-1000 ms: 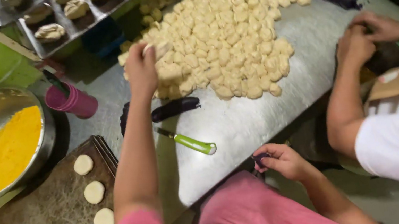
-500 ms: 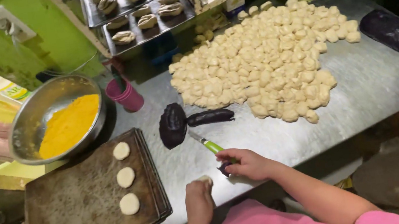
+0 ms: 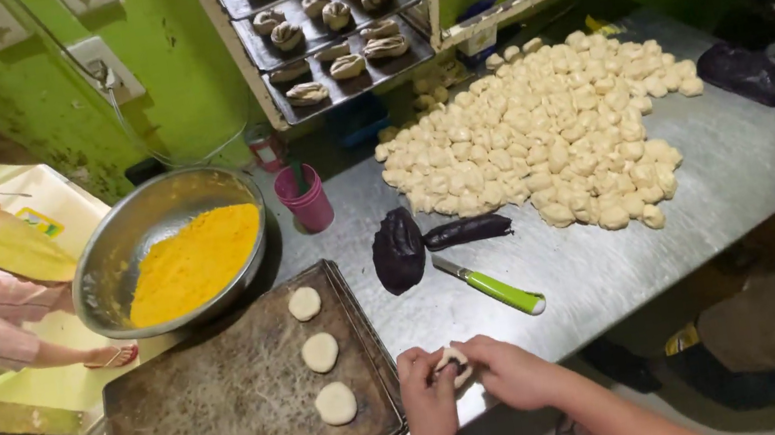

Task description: Preparing dough balls by brushing with liquid, coating in powder, scoring the tops, and shaping new portions on a baking tray

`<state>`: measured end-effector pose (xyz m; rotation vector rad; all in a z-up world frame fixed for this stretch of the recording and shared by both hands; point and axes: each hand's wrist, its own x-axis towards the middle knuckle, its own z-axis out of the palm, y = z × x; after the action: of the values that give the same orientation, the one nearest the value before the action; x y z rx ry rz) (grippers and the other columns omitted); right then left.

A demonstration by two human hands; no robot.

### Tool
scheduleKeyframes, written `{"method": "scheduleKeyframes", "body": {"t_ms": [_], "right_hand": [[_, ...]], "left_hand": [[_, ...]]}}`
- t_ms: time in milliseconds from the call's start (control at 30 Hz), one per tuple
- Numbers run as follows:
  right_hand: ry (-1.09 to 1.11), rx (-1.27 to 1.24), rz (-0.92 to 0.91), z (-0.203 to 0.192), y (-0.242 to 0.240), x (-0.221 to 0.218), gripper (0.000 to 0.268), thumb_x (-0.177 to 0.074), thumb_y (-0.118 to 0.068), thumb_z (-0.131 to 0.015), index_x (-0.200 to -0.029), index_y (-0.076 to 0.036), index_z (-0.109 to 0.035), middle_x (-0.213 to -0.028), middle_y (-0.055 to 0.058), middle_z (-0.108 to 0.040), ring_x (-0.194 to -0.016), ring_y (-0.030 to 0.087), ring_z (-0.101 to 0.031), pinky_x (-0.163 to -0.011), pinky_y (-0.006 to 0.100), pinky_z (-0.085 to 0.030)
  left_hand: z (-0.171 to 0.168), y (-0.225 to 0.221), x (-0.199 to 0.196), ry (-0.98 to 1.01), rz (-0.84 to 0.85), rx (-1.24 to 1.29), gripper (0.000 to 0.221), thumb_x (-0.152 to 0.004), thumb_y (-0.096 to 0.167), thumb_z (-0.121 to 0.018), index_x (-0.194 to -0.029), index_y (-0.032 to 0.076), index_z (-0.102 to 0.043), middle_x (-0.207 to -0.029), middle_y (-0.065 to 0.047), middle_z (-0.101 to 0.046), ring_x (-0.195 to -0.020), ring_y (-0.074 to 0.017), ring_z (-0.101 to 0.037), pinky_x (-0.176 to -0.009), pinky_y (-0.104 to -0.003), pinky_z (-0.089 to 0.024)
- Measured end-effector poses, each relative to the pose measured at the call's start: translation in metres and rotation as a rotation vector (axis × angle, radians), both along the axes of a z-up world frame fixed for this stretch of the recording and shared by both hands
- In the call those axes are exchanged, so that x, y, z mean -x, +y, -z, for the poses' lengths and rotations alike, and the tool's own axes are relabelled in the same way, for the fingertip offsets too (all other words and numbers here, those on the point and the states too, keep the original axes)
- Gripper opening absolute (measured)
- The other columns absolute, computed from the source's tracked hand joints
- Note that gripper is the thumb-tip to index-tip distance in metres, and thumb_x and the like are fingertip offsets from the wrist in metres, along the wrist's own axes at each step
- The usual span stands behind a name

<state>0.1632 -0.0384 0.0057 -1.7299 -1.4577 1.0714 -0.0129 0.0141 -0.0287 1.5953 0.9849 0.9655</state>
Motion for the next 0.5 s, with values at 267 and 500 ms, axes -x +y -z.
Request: {"method": "scheduleKeyframes", "body": {"t_ms": [267,500], "right_hand": [[-0.105,-0.239,0.173,0.034,-0.006,-0.021,0.017,-0.075,-0.013,-0.071,-0.085,-0.015,-0.084,-0.084,0.002,-0.067,-0.083,0.018,-0.070,-0.080,0.029,-0.051],[-0.036,-0.225,-0.213,0.043,-0.021,-0.040,0.053,-0.073,-0.002,-0.053,-0.125,-0.005,-0.064,-0.118,0.016,-0.054,-0.113,0.033,-0.058,-0.107,0.033,-0.043]], "left_hand": [[-0.002,-0.025,-0.001,0.017,0.140,0.079,0.033,-0.082,0.014,-0.076,-0.115,0.011,-0.080,-0.107,-0.002,-0.061,-0.083,-0.0121,-0.060,-0.076,-0.025,-0.049],[0.044,-0.011,-0.043,0.370,-0.047,-0.229,0.011,-0.085,0.018,-0.070,-0.081,0.009,-0.073,-0.082,-0.010,-0.065,-0.079,-0.0297,-0.064,-0.074,-0.044,-0.050]]}}
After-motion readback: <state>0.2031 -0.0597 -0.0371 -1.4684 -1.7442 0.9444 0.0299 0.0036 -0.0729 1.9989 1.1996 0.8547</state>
